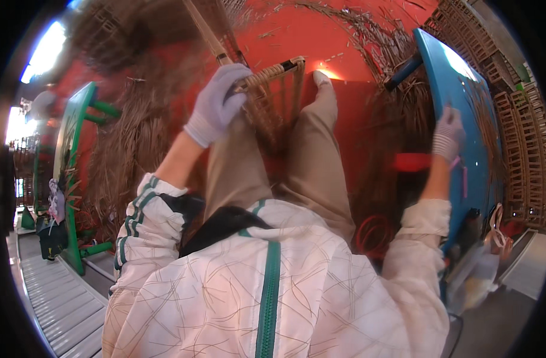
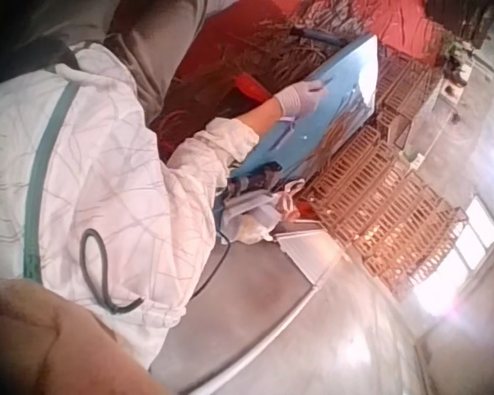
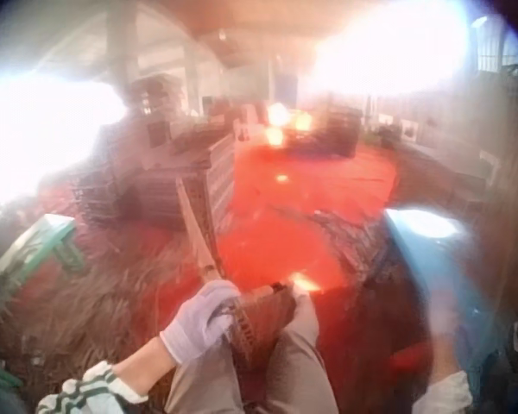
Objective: The recorder is weaving a rectangular basket or mat using thin strips of wood or bamboo, using a stapler and pliers to secure and trim the pieces.
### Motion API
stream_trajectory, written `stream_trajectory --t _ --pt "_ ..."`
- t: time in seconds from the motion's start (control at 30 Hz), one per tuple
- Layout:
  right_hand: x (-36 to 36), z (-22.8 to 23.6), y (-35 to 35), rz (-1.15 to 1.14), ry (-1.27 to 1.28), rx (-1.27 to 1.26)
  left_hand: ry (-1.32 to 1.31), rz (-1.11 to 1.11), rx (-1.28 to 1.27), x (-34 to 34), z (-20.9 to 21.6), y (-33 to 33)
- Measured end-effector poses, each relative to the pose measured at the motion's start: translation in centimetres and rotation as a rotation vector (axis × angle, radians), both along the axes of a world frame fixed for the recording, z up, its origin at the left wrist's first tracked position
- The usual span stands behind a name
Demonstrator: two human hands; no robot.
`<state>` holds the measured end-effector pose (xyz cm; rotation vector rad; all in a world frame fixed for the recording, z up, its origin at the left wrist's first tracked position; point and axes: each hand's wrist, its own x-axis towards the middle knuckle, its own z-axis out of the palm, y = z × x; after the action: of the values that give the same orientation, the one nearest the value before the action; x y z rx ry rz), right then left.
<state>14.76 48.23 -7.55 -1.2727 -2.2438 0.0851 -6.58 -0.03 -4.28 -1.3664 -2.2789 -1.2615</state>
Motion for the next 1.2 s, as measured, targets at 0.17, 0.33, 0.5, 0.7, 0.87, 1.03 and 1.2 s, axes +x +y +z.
stream_trajectory --t 0.17,0.33,0.5,0.7,0.87,1.03,1.2 --pt "6.1 0.0 8.2 -0.366 -0.261 0.19 -0.081 -0.091 -0.081 -1.5 0.5 -0.3" --pt "2.5 0.1 4.3 0.219 0.082 0.172 -0.054 -0.149 -0.055 -2.2 1.0 0.0" --pt "-7.9 2.1 -16.0 0.976 0.33 0.213 -0.045 -0.132 -0.058 -2.3 1.1 -0.1" --pt "-14.2 4.9 -25.1 1.306 0.399 0.33 -0.049 -0.137 -0.042 -2.5 0.7 -0.4" --pt "-15.4 6.0 -26.7 1.561 0.323 0.299 -0.06 -0.131 -0.024 -2.4 0.8 -0.5" --pt "-15.5 4.6 -27.4 1.457 0.484 0.251 -0.067 -0.136 -0.017 -2.4 0.8 -0.4" --pt "-13.7 0.6 -27.8 1.307 0.627 0.189 -0.05 -0.131 -0.096 -2.6 1.3 -0.5"
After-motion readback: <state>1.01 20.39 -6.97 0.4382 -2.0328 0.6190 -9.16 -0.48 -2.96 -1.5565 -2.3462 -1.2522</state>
